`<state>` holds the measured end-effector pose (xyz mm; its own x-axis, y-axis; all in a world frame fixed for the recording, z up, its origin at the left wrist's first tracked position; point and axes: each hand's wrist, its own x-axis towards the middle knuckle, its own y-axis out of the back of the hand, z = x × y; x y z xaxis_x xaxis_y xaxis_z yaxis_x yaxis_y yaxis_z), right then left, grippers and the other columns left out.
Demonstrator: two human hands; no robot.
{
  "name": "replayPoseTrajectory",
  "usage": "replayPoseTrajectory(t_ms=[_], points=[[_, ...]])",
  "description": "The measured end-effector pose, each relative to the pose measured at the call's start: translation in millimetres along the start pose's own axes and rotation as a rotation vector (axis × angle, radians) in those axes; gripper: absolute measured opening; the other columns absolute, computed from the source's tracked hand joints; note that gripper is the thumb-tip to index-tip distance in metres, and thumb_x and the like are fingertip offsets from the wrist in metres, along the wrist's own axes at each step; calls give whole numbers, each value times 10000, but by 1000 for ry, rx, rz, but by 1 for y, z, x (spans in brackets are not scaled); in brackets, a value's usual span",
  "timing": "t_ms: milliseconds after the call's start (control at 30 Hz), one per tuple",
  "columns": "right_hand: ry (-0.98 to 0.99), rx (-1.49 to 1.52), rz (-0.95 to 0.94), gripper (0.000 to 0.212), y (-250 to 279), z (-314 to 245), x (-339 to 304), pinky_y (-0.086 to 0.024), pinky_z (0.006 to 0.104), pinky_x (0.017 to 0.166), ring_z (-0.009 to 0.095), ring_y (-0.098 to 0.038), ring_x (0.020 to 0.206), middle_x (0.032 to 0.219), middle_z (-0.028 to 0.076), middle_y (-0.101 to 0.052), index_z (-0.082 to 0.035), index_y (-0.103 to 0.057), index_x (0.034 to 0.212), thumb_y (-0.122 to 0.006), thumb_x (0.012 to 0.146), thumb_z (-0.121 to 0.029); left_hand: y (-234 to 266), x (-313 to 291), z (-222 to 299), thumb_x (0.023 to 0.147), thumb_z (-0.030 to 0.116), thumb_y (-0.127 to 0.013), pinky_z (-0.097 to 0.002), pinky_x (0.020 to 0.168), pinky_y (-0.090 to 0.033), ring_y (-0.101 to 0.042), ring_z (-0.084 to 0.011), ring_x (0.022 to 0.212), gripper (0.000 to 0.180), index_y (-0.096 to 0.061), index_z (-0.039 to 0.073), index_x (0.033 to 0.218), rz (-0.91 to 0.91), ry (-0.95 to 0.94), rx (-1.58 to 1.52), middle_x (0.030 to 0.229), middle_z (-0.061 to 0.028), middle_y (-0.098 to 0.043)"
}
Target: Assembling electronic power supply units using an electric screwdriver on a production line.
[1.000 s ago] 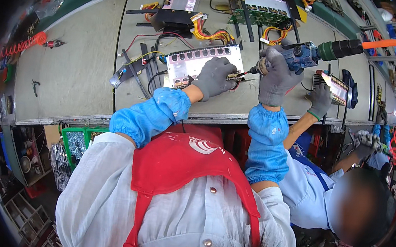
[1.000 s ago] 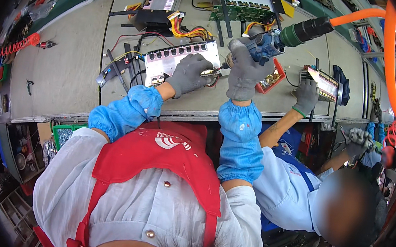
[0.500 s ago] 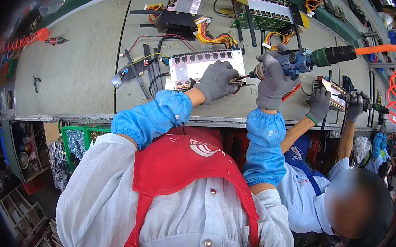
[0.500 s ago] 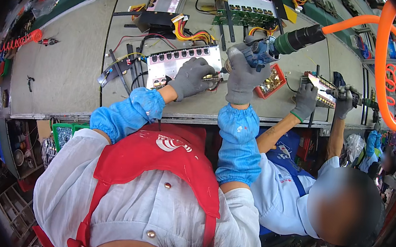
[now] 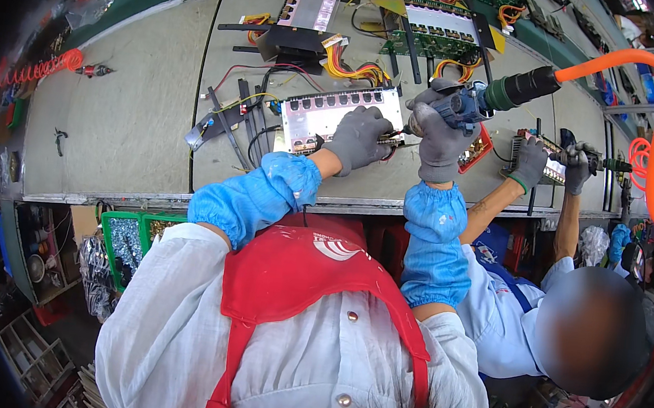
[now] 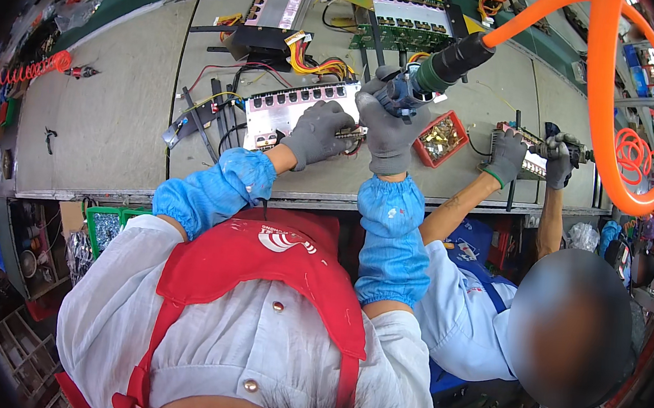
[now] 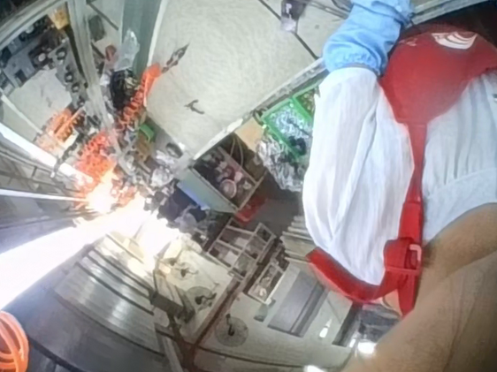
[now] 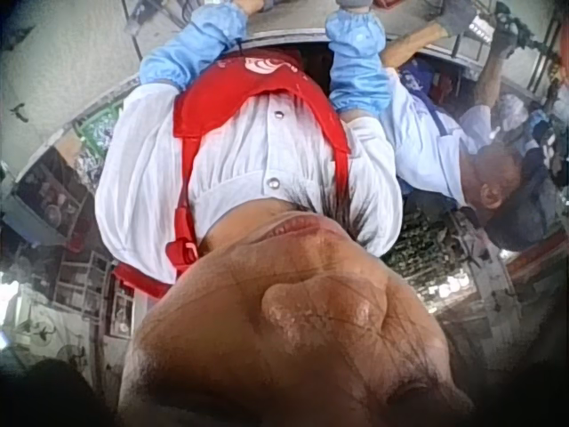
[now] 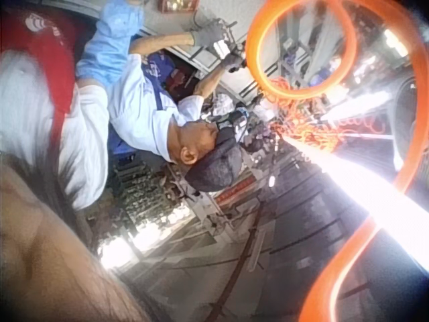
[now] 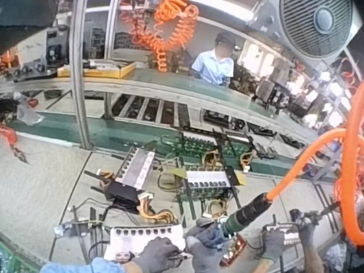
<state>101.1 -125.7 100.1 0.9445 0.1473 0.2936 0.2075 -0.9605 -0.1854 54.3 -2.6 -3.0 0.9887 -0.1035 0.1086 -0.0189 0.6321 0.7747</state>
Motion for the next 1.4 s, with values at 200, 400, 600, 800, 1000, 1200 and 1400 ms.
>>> replayPoseTrajectory(t_ms=[200,400,600,800,1000,1200,1400], points=[[-40,-53,70,384,-6,1,0,-556,346,680,220,-665,690,776,139,-657,39,-563,1075,-631,698,27,-4,1,-6,702,287,-722,-418,836,-478,-576,-322,955,319,-704,130,979,-13,-12,12,979,-109,-614],[21,-107,74,365,-4,0,1,-551,323,666,201,-655,685,787,127,-654,35,-562,1075,-643,719,23,-7,2,-9,719,314,-719,-417,838,-477,-579,-325,963,316,-706,125,973,-3,-24,14,977,-113,-615],[34,-144,129,373,0,7,-1,-535,302,642,182,-651,681,793,111,-656,37,-562,1092,-648,730,20,3,5,2,732,367,-719,-417,837,-478,-579,-325,970,342,-705,118,965,-72,39,8,987,-127,-612],[28,-194,89,380,-9,-10,-2,-522,280,610,166,-634,649,801,100,-665,40,-565,1115,-637,744,10,4,8,6,742,368,-703,-410,852,-478,-582,-317,980,331,-704,112,951,-103,117,44,995,-130,-614],[-51,5,155,375,-15,-33,-2,-496,281,557,148,-592,584,786,123,-653,66,-567,1104,-618,734,29,12,16,14,741,325,-670,-400,870,-477,-579,-318,1006,307,-710,121,967,-191,229,49,1032,-133,-616],[31,-8,157,396,-10,-40,-4,-450,276,474,150,-551,522,797,149,-637,83,-545,1133,-588,744,22,12,11,9,714,328,-710,-406,862,-475,-596,-318,977,335,-711,105,964,-131,183,-44,993,-144,-627],[101,44,216,390,-20,-38,-5,-471,235,555,104,-576,612,809,76,-644,36,-564,1116,-652,735,41,22,1,9,802,280,-635,-407,856,-496,-652,-329,933,334,-692,81,1064,-147,152,-460,992,-176,-683]])
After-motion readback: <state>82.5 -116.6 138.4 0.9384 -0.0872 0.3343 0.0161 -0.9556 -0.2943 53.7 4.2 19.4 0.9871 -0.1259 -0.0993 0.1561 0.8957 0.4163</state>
